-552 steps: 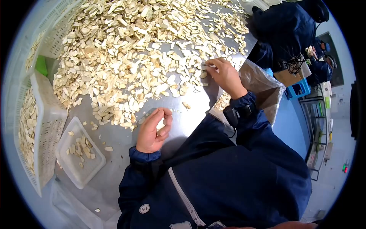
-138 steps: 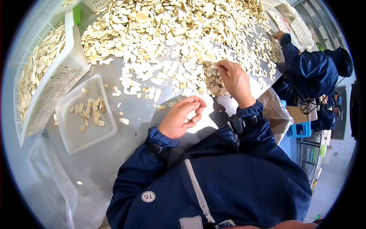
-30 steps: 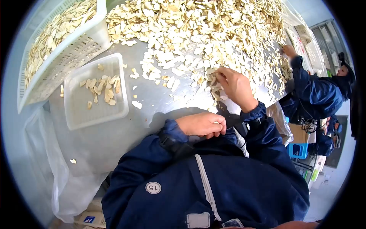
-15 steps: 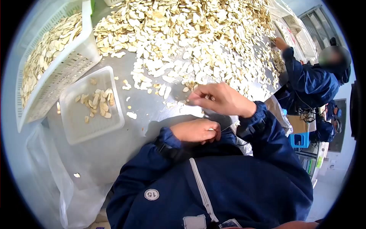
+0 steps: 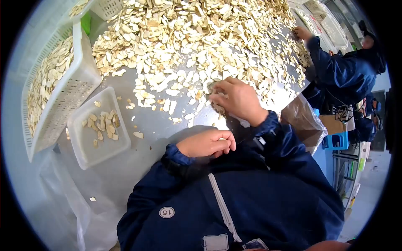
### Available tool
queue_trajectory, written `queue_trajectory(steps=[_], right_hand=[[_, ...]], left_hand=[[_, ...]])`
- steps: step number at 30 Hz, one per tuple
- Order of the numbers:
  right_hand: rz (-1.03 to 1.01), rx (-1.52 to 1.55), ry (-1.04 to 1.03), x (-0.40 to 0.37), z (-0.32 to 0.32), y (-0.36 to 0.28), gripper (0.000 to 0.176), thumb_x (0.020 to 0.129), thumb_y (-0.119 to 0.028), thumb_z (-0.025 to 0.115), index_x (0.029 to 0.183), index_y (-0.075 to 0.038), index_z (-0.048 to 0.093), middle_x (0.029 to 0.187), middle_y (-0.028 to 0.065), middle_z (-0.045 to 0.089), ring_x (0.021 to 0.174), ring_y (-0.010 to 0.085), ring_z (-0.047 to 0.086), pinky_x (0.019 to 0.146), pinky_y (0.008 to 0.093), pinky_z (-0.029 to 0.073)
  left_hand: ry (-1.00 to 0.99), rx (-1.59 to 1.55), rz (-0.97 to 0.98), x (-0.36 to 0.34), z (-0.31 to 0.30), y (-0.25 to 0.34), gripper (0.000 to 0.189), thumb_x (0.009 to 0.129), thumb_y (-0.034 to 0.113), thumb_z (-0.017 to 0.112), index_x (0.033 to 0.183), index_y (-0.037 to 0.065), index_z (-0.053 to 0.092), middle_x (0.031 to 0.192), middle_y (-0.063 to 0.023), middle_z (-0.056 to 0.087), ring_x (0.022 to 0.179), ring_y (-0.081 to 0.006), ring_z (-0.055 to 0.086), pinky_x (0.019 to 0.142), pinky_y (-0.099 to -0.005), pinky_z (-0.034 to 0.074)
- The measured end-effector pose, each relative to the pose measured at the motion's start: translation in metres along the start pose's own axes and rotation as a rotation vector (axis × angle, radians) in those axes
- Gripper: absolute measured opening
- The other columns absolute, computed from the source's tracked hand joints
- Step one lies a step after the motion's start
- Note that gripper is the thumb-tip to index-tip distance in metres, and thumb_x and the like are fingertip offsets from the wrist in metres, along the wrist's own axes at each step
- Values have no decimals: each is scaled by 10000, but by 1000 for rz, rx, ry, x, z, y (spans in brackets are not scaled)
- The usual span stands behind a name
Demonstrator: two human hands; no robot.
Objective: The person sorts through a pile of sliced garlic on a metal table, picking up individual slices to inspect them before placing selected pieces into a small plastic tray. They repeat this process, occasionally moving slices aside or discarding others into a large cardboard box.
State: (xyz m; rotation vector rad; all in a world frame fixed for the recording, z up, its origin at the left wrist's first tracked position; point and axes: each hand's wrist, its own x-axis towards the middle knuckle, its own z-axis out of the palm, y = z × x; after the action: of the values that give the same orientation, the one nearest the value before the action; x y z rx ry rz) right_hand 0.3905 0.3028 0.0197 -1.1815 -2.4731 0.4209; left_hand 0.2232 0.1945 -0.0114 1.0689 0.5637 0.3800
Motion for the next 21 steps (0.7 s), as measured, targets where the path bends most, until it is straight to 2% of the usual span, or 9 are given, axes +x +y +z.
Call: queue_trajectory(steps=[1,4,5,8,11,15,18,19,21], right_hand=[[-89,-120,90,6,8,-4,220,904,-314,756,1036,-138,763,905,78,707,791,326,701,706,409,569],[-63,-122,56,17,19,-3,183,916,-285,725,1004,-128,753,900,79,710,787,332,700,694,424,565],[13,-115,0,18,19,-1,147,928,-249,701,983,-118,741,896,94,713,795,341,697,691,427,560],[77,-136,18,17,12,10,159,921,-242,709,1009,-116,748,904,92,723,788,336,699,689,418,561],[70,-97,-11,18,7,3,194,910,-252,725,1049,-119,744,903,85,717,783,333,698,705,404,564],[-98,-99,-53,21,15,-12,220,899,-247,742,1072,-113,718,929,89,712,820,285,712,715,376,560],[18,8,-152,23,15,-11,173,904,-200,735,1044,-102,713,907,96,711,808,285,708,709,373,558],[-8,11,-137,24,13,-11,155,927,-157,719,1063,-83,705,929,107,727,801,274,712,710,356,558],[97,104,-87,22,9,-7,154,953,-134,703,1094,-73,696,945,110,734,820,238,721,721,341,559]], left_hand=[[0,0,0,0,0,0,201,1052,185,499,1112,68,650,930,-15,636,698,-55,562,592,-211,426],[5,20,7,-1,-1,0,218,1064,216,497,1116,69,649,933,-17,637,699,-57,565,593,-212,429],[8,26,14,-1,0,-1,224,1068,226,496,1117,69,648,933,-18,638,699,-58,567,594,-212,431],[-13,26,98,2,-3,-8,249,1077,250,490,1119,60,645,930,-23,643,694,-64,572,603,-219,441],[-27,2,57,1,-3,-4,250,1082,233,483,1115,37,634,929,-32,653,686,-74,577,618,-234,459],[-10,-18,124,6,-4,-10,240,1083,206,478,1103,15,622,932,-48,662,676,-82,574,636,-250,476],[3,-39,115,3,-2,-11,234,1083,194,476,1100,11,620,933,-52,663,673,-84,572,642,-253,480],[2,-46,110,4,-3,-13,234,1083,196,477,1103,12,621,930,-51,660,674,-84,571,643,-254,481],[4,-59,116,7,-4,-14,231,1078,197,482,1108,18,625,923,-43,654,677,-79,568,638,-248,476]])
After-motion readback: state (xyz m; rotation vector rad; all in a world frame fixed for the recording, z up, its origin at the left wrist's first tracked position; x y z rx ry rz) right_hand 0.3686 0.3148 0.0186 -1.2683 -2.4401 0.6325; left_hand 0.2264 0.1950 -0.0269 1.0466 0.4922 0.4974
